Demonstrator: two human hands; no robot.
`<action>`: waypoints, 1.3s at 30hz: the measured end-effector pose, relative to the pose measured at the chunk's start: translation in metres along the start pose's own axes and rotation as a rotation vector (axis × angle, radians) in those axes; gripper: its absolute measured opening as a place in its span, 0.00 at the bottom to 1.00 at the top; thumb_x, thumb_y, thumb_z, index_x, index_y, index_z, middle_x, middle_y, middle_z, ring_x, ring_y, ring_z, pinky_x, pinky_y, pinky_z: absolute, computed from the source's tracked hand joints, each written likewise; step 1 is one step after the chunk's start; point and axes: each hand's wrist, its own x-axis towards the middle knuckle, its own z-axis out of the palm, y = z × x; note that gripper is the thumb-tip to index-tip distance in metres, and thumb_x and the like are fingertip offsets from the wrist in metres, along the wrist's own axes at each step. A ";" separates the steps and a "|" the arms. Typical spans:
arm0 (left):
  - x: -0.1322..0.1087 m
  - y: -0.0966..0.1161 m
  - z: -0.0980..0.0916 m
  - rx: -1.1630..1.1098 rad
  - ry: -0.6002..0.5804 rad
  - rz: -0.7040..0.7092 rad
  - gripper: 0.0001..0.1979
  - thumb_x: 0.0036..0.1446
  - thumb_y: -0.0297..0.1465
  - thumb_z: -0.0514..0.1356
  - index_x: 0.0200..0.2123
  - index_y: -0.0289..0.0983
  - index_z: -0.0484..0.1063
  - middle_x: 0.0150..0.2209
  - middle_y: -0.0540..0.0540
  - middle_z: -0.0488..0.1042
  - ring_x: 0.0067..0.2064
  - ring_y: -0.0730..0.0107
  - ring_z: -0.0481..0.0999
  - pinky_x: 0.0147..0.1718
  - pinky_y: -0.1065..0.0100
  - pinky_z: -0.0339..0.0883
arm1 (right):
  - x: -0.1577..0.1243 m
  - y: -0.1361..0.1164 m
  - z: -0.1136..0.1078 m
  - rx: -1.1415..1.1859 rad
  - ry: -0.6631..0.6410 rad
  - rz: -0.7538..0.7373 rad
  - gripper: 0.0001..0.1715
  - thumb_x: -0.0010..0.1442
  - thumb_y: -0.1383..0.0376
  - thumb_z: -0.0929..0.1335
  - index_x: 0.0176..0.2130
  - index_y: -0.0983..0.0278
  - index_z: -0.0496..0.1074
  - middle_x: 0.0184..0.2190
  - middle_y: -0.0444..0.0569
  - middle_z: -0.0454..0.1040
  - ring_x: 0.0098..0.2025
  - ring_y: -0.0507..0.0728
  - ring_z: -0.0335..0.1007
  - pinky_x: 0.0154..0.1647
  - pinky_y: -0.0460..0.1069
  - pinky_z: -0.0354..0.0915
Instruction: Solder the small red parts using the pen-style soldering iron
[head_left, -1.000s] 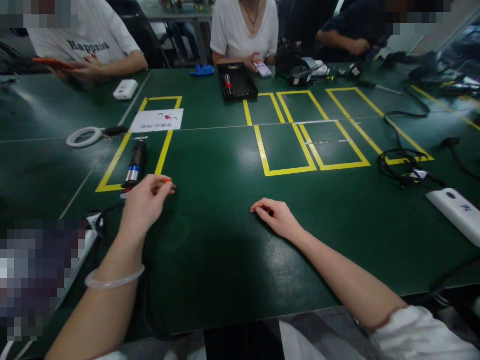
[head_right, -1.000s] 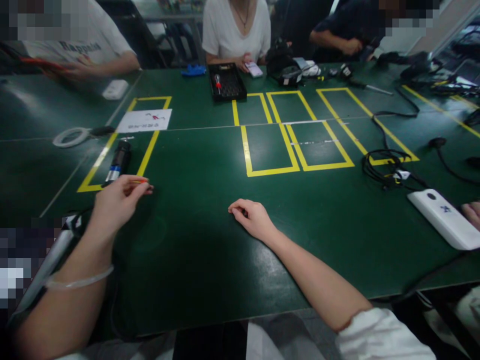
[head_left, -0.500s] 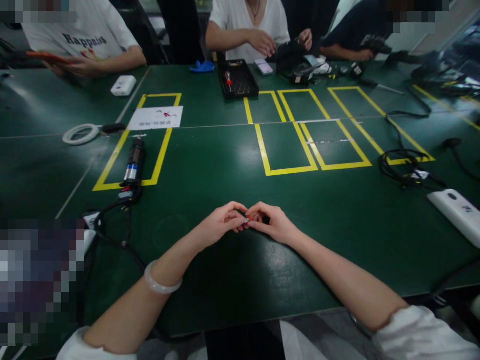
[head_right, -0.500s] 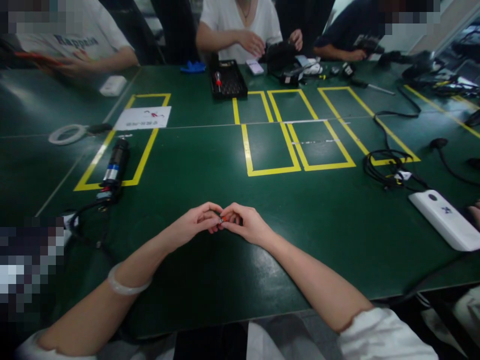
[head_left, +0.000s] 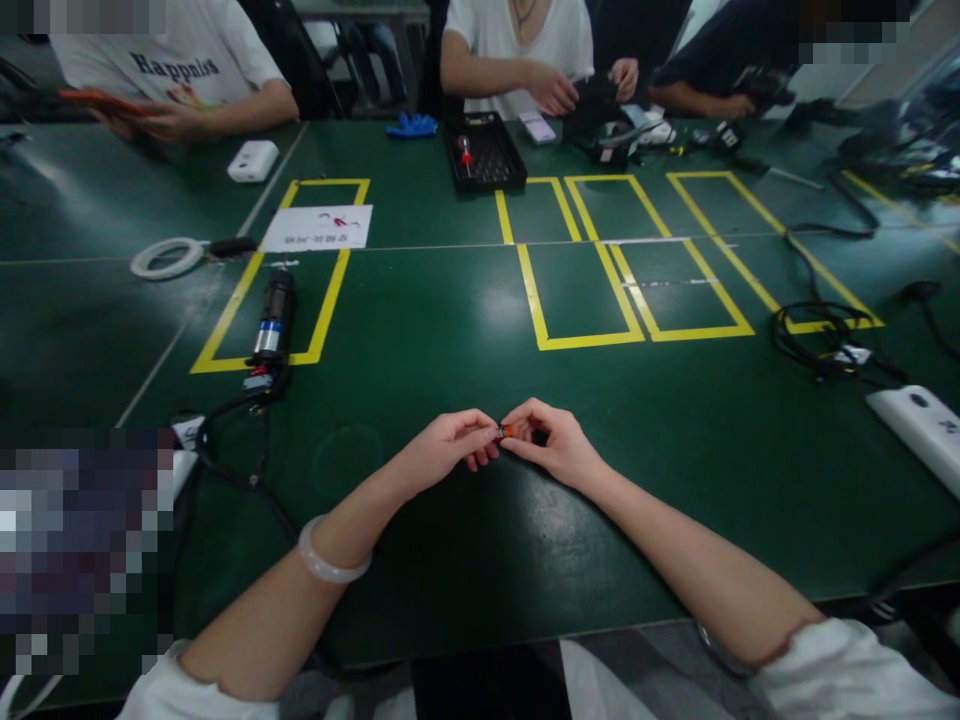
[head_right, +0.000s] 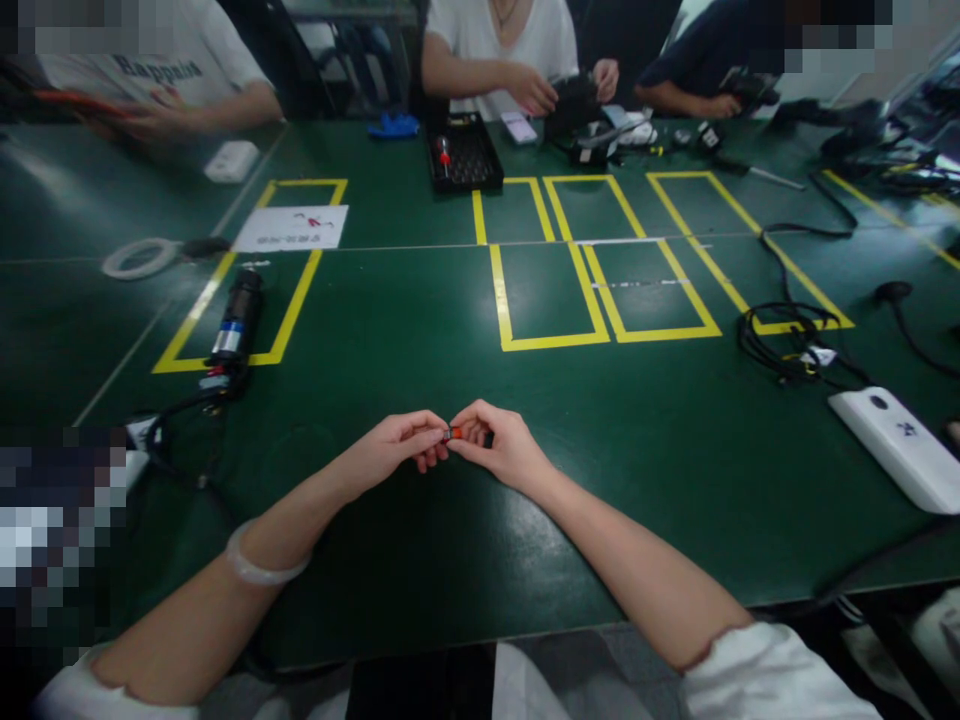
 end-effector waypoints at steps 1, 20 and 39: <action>0.000 0.000 0.000 0.003 -0.002 0.002 0.16 0.59 0.42 0.57 0.40 0.33 0.70 0.33 0.46 0.73 0.31 0.72 0.71 0.31 0.69 0.65 | 0.000 -0.001 0.001 -0.013 0.004 -0.009 0.09 0.58 0.61 0.71 0.39 0.63 0.72 0.27 0.42 0.71 0.26 0.50 0.66 0.28 0.46 0.65; -0.003 -0.003 0.003 0.034 0.107 0.167 0.13 0.53 0.34 0.65 0.39 0.35 0.68 0.38 0.46 0.73 0.39 0.71 0.73 0.39 0.68 0.67 | 0.001 -0.003 0.002 -0.003 -0.007 -0.002 0.06 0.58 0.64 0.71 0.37 0.63 0.72 0.28 0.43 0.69 0.27 0.50 0.65 0.29 0.46 0.63; -0.006 0.001 0.002 0.135 0.144 0.225 0.12 0.55 0.34 0.64 0.39 0.34 0.68 0.38 0.46 0.73 0.39 0.71 0.74 0.41 0.67 0.69 | 0.001 -0.003 -0.005 -0.115 -0.050 -0.134 0.09 0.57 0.68 0.72 0.41 0.63 0.73 0.36 0.48 0.74 0.35 0.53 0.69 0.37 0.49 0.66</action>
